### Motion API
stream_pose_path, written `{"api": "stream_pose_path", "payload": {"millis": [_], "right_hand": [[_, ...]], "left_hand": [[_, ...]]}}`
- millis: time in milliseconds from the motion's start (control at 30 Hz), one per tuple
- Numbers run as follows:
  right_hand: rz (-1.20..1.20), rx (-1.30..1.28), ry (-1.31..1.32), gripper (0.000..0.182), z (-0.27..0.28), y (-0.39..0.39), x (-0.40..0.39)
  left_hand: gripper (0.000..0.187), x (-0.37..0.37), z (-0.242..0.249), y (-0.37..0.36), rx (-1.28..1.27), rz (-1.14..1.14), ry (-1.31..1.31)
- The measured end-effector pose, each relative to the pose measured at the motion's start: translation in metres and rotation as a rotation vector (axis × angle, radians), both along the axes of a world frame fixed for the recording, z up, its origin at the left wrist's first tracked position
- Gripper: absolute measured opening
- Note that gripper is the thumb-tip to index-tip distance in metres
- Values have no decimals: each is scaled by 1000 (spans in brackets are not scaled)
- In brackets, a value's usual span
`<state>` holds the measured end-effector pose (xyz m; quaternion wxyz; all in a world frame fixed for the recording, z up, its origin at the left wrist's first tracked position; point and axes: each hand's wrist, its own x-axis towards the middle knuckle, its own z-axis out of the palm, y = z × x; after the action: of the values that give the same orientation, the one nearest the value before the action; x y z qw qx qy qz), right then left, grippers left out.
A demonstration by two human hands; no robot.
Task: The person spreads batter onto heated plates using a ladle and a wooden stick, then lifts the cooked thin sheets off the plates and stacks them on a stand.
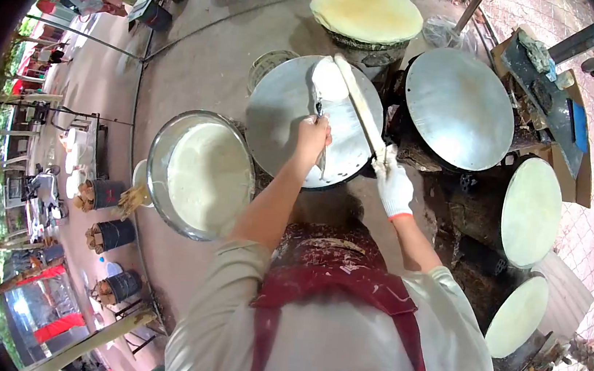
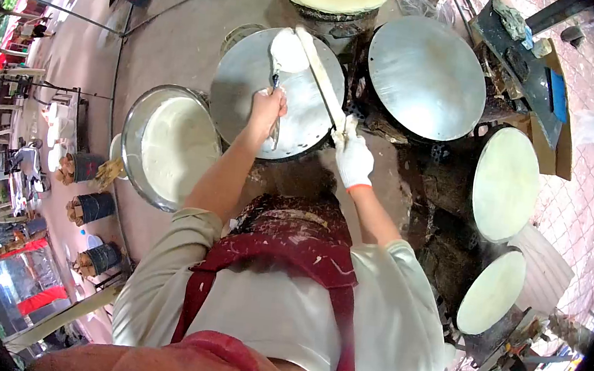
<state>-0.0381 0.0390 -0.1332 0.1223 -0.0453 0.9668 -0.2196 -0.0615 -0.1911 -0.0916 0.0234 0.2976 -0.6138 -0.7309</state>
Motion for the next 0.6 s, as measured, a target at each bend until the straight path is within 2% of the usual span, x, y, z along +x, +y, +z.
{"api": "stream_pose_path", "payload": {"millis": [33, 100, 133, 200, 233, 333, 367, 400, 433, 500, 600], "right_hand": [[24, 60, -78, 61, -9, -2, -6], [24, -19, -100, 60, -18, 0, -9], [7, -172, -81, 55, -18, 1, -8], [-348, -972, -284, 51, -57, -13, -7], [-433, -1132, -374, 44, -48, -21, -6], [-433, -1065, -651, 23, -4, -55, -4], [-432, -980, -745, 23, 39, -64, -7], [-308, -1003, -625, 29, -7, -69, -5], [-235, -838, -514, 30, 9, -64, -7], [-87, -503, -297, 31, 58, -54, -14], [-383, -1021, -346, 30, -42, -32, -23]], "left_hand": [[24, -3, -16, 2, -126, 5, -14], [24, 0, -51, -12, -512, 17, -56], [25, 3, -50, -21, -706, 21, -77], [23, 11, -34, -38, -961, 176, 140], [22, 17, -25, -48, -1082, 253, 253], [20, 38, -15, -87, -771, 241, 247], [19, 45, -9, -95, -633, 220, 249], [19, 58, 17, -94, -445, 165, 263], [19, 72, 37, -94, -255, 112, 276], [19, 97, 61, -105, -240, 78, 166], [19, 141, 66, -119, -193, 98, 35]]}}
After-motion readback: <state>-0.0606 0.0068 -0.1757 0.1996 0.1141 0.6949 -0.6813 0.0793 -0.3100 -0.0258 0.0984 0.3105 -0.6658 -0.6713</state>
